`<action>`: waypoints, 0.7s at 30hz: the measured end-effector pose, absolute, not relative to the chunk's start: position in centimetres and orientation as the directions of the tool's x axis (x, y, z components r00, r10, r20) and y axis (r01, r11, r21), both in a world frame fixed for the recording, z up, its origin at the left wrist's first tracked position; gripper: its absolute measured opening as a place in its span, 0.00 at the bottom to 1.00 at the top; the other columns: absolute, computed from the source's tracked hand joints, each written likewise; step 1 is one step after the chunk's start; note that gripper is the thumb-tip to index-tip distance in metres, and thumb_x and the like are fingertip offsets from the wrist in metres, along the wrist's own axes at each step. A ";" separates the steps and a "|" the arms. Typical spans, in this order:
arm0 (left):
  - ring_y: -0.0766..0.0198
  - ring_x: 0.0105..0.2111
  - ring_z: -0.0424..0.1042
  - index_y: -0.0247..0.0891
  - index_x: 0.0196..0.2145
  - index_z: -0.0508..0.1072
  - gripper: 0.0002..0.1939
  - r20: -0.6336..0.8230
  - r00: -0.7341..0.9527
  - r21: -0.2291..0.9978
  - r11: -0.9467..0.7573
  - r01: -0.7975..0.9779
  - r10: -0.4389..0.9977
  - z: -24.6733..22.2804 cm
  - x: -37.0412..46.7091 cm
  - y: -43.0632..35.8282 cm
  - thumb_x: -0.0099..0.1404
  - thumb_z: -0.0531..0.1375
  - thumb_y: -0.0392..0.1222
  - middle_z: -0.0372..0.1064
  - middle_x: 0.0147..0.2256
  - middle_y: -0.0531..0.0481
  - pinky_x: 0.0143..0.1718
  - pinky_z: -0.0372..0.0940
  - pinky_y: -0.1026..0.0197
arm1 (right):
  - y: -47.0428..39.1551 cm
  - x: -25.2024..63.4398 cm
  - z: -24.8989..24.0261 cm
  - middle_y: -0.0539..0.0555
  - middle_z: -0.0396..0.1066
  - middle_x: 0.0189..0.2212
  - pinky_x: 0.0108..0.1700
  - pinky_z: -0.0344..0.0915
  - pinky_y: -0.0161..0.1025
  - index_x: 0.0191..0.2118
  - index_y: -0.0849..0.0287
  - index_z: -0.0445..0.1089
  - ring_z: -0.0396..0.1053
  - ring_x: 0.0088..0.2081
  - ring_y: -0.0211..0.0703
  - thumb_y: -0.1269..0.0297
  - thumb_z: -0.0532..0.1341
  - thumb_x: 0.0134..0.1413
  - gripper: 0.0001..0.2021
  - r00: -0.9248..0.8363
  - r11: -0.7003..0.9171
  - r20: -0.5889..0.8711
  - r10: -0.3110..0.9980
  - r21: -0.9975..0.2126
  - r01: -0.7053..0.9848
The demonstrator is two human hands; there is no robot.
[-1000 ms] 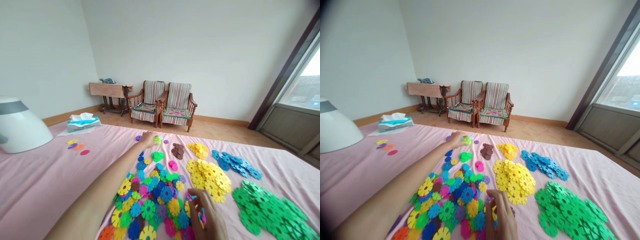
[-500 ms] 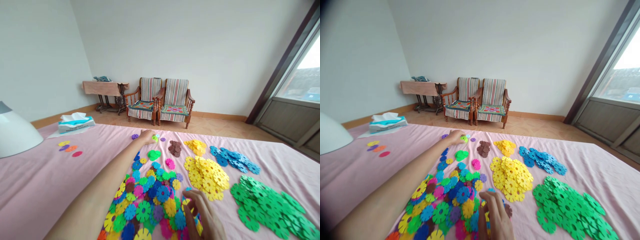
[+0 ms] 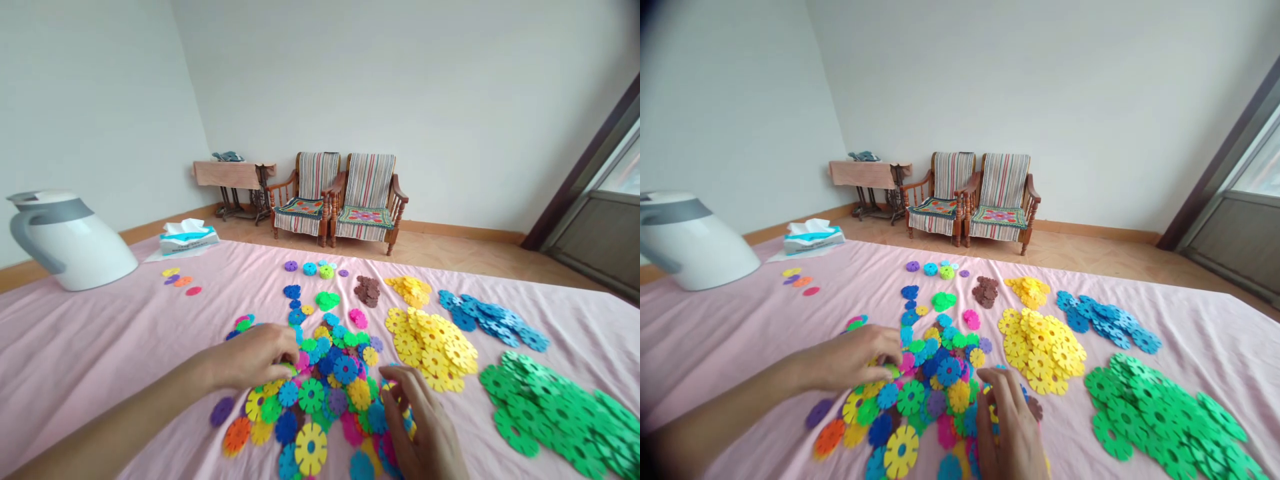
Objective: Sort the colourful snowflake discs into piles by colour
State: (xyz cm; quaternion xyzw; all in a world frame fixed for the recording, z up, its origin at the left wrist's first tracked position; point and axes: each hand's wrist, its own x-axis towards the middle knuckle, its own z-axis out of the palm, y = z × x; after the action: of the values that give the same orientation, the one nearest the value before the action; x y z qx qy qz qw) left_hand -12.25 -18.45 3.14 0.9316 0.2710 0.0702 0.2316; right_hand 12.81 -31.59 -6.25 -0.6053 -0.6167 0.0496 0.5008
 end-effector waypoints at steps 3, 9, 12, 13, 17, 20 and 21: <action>0.59 0.37 0.71 0.45 0.39 0.77 0.09 0.046 0.789 0.361 -0.746 0.559 0.613 1.7 -13.1 -19.4 0.59 0.63 0.39 0.72 0.36 0.50 0.37 0.61 0.62 | -31.6 12.8 -6.1 0.54 0.71 0.35 0.33 0.68 0.39 0.42 0.53 0.68 0.71 0.32 0.42 0.59 0.51 0.64 0.11 0.242 0.258 0.560 0.792 -0.667 0.699; 0.57 0.39 0.71 0.44 0.41 0.76 0.14 0.032 0.703 0.292 -0.679 0.673 0.710 0.6 -12.9 -19.0 0.55 0.67 0.46 0.69 0.38 0.50 0.39 0.61 0.61 | -31.7 13.2 -6.4 0.53 0.71 0.38 0.35 0.66 0.40 0.43 0.52 0.67 0.71 0.32 0.42 0.59 0.50 0.64 0.11 0.247 0.212 0.535 0.808 -0.655 0.725; 0.56 0.41 0.70 0.42 0.39 0.75 0.14 0.025 0.662 0.288 -0.639 0.713 0.749 0.4 -12.4 -19.2 0.55 0.66 0.47 0.67 0.39 0.49 0.40 0.61 0.60 | -31.6 13.3 -6.5 0.52 0.71 0.37 0.35 0.65 0.39 0.43 0.52 0.68 0.71 0.33 0.42 0.59 0.50 0.63 0.11 0.252 0.204 0.534 0.807 -0.653 0.729; 0.55 0.42 0.69 0.42 0.39 0.74 0.14 0.025 0.648 0.290 -0.626 0.724 0.761 0.2 -12.3 -19.2 0.55 0.66 0.47 0.67 0.39 0.49 0.41 0.61 0.60 | -31.6 13.3 -6.5 0.52 0.71 0.37 0.35 0.65 0.40 0.43 0.52 0.68 0.71 0.32 0.42 0.59 0.50 0.63 0.10 0.254 0.203 0.534 0.806 -0.653 0.730; 0.57 0.38 0.69 0.39 0.33 0.70 0.12 0.022 0.621 0.314 -0.595 0.740 0.784 -0.3 -12.0 -19.0 0.52 0.65 0.44 0.66 0.36 0.50 0.37 0.60 0.61 | -31.7 13.2 -6.7 0.51 0.71 0.37 0.36 0.64 0.40 0.44 0.51 0.67 0.71 0.33 0.43 0.60 0.50 0.63 0.10 0.242 0.196 0.516 0.822 -0.654 0.731; 0.60 0.34 0.68 0.39 0.29 0.68 0.10 0.013 0.631 0.333 -0.598 0.729 0.776 -0.1 -11.9 -18.8 0.49 0.64 0.40 0.66 0.33 0.53 0.33 0.57 0.63 | -31.7 13.3 -6.8 0.52 0.70 0.37 0.37 0.64 0.41 0.44 0.51 0.66 0.70 0.33 0.42 0.61 0.50 0.64 0.10 0.226 0.190 0.509 0.830 -0.641 0.744; 0.61 0.34 0.68 0.39 0.29 0.69 0.09 0.012 0.634 0.344 -0.598 0.724 0.774 0.0 -11.8 -18.8 0.48 0.64 0.39 0.66 0.32 0.53 0.32 0.57 0.63 | -31.7 13.4 -6.9 0.52 0.70 0.37 0.37 0.64 0.41 0.44 0.52 0.66 0.70 0.33 0.42 0.61 0.50 0.64 0.10 0.220 0.190 0.510 0.831 -0.633 0.750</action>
State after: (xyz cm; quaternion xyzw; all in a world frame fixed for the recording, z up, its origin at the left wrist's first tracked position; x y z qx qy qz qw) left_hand -11.85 -18.82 -0.02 0.8903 0.4205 0.0801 0.1556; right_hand 13.36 -31.73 -6.85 -0.6350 -0.6228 0.0445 0.4550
